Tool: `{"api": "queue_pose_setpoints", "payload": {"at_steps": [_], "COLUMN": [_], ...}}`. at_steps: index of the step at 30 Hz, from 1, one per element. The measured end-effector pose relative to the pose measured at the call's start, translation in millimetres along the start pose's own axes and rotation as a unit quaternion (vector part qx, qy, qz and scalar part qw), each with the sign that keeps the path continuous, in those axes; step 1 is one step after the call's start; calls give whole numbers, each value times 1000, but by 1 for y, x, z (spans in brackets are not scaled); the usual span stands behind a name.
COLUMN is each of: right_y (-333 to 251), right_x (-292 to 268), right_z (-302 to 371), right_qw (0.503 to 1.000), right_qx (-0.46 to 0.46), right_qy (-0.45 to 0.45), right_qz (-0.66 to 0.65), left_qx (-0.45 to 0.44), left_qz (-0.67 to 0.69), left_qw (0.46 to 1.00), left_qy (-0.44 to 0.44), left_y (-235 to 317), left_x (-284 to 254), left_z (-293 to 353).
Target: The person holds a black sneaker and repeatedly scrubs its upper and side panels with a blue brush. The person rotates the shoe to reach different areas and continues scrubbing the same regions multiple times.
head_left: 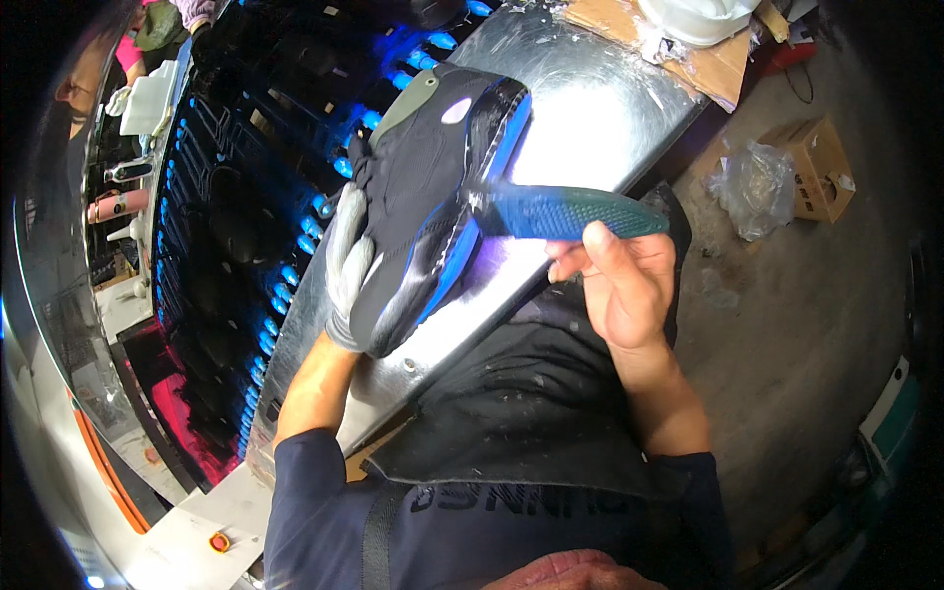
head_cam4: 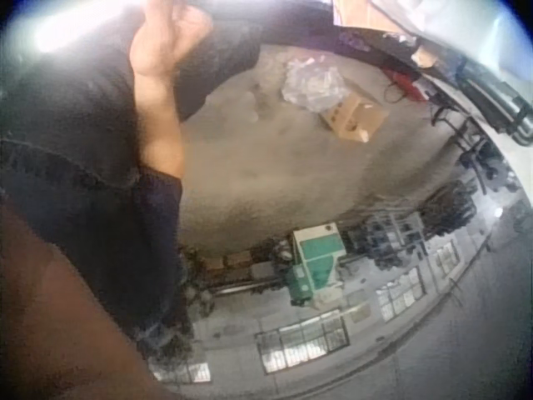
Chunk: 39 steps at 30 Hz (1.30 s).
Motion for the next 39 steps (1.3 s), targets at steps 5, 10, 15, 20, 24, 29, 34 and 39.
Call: {"api": "queue_pose_setpoints", "payload": {"at_steps": [5, 10, 15, 20, 24, 29, 34, 39], "right_y": [13, -28, -32, -37, -40, -49, -60, -70], "right_x": [9, 6, -2, 4, 8, 19, 27, 34], "right_z": [28, 2, -21, -12, -11, -14, -16, -21], "right_qw": [968, 926, 887, 894, 900, 887, 873, 846], "right_qx": [-112, -185, -250, -220, -214, -227, -225, -240], "right_qy": [8, -35, -95, -112, -112, -139, -187, -237], "right_qz": [222, 328, 377, 375, 363, 378, 391, 413], "left_qx": [-327, -223, -191, -224, -237, -256, -59, 31], "left_qz": [258, 184, 203, 277, 318, 361, 110, 52], "left_qw": [903, 952, 956, 922, 900, 877, 979, 997], "left_qy": [-106, -105, -90, -153, -179, -187, -164, -55], "left_y": [34, 27, 23, 27, 28, 27, 30, 26], "left_x": [7, -10, -13, -1, 4, 8, -10, -14], "left_z": [-36, -36, -33, -40, -39, -37, -57, -68]}}
Point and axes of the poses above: each hand's wrist, its own z-axis away from the middle knuckle, its own x-axis out of the palm, y = z × x, the point moved 1 cm from there along -z, towards the middle knuckle, and after that the axes turned 1 degree about -z, right-handed, at the moved point
